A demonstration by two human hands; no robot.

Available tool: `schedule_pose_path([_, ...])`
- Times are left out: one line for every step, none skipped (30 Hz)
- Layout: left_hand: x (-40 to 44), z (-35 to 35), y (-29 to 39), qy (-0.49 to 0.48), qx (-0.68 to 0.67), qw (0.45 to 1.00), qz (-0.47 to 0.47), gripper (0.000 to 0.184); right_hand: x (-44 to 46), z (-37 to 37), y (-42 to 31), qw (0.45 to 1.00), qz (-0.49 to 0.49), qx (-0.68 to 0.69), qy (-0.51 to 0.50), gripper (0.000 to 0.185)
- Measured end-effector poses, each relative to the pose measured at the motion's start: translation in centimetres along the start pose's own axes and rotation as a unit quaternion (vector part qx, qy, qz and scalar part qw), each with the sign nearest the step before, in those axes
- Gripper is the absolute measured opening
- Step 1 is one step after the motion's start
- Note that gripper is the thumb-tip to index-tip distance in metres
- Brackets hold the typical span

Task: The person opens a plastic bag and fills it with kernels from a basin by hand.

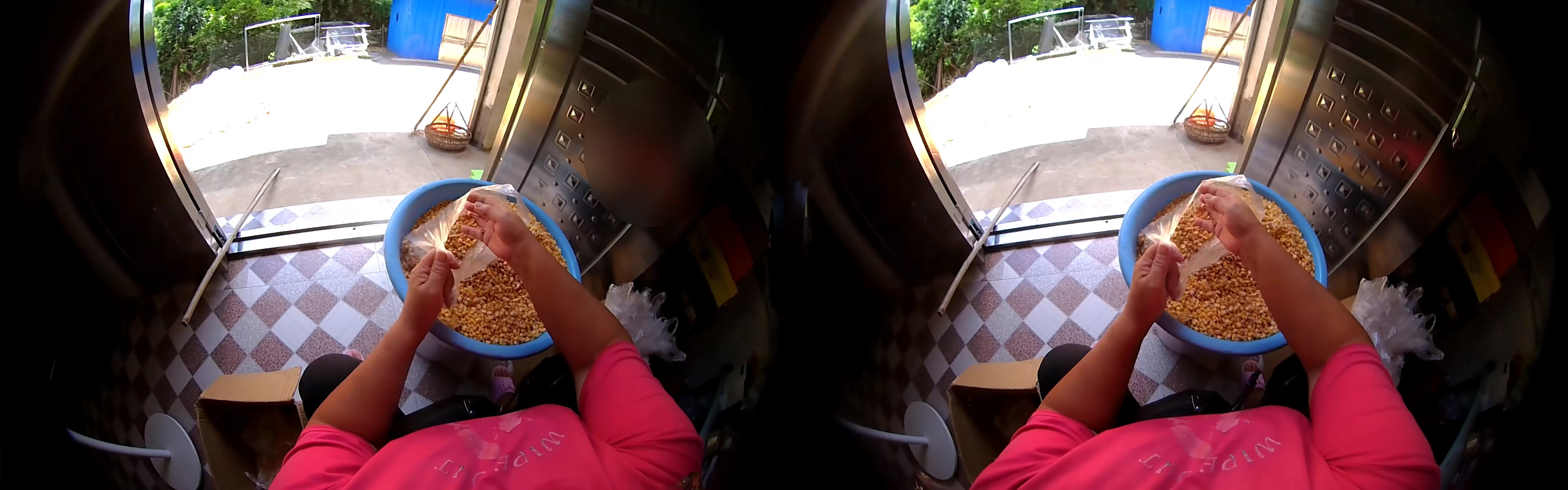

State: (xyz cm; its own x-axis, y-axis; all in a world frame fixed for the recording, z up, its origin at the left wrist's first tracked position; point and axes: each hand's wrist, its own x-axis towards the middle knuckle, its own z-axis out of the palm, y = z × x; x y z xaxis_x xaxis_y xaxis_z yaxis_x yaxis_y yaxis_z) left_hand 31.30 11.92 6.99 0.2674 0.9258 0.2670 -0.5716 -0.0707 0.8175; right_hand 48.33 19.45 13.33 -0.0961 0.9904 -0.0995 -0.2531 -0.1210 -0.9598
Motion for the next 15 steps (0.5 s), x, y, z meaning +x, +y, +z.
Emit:
schedule_pose_path([0.0,0.0,0.0,0.003,0.0,1.0,-0.001,0.034,0.0,0.1,0.0,1.0,-0.005,-0.004,0.012,0.036])
schedule_pose_path([0.0,0.0,0.0,0.006,0.0,1.0,-0.002,0.034,-0.3,0.1,-0.1,1.0,-0.005,-0.003,0.013,0.036])
schedule_pose_path([0.0,0.0,0.0,0.004,0.001,1.0,-0.003,0.034,-0.6,0.2,-0.3,1.0,-0.007,-0.024,0.016,0.035])
schedule_pose_path([0.0,0.0,-0.1,0.005,0.003,1.0,0.0,0.034,-0.9,0.2,-0.4,0.999,-0.009,-0.046,0.018,0.035])
schedule_pose_path([0.0,0.0,-0.1,0.005,0.005,1.0,0.003,0.034,-1.1,0.1,-0.2,0.999,-0.01,-0.045,0.019,0.035])
schedule_pose_path([0.1,0.0,-0.1,0.004,0.005,1.0,0.003,0.034,-1.3,-0.3,0.1,0.995,-0.028,-0.09,0.012,0.033])
schedule_pose_path([0.1,-0.1,-0.2,0.004,0.007,1.0,0.004,0.034,-1.5,-0.6,0.4,0.99,-0.046,-0.135,0.005,0.031])
schedule_pose_path([0.1,-0.1,-0.2,0.004,0.008,1.0,0.004,0.035,-1.7,-1.1,0.8,0.99,-0.046,-0.134,0.006,0.031])
schedule_pose_path([0.1,0.0,-0.1,0.003,0.009,1.0,0.003,0.035,-1.9,-1.6,1.2,0.976,-0.093,-0.197,-0.005,0.027])
schedule_pose_path([0.0,0.1,0.0,0.004,0.008,1.0,0.005,0.035,-2.3,-2.2,1.5,0.956,-0.139,-0.258,-0.016,0.023])
schedule_pose_path([0.0,0.1,0.2,0.004,0.008,1.0,0.007,0.035,-3.0,-2.8,1.8,0.956,-0.139,-0.258,-0.014,0.023])
schedule_pose_path([0.0,0.1,0.2,0.003,0.007,1.0,0.006,0.035,-3.7,-3.4,2.0,0.945,-0.161,-0.286,-0.012,0.022])
schedule_pose_path([0.0,0.1,0.1,0.004,0.014,1.0,0.008,0.035,-4.5,-3.9,2.2,0.932,-0.183,-0.314,-0.01,0.021])
schedule_pose_path([0.0,0.1,0.1,0.005,0.02,1.0,0.011,0.035,-5.5,-4.3,2.2,0.931,-0.182,-0.315,-0.009,0.021])
schedule_pose_path([0.1,0.0,0.0,0.004,0.018,1.0,0.01,0.035,-6.8,-4.6,2.1,0.908,-0.146,-0.393,-0.009,0.021])
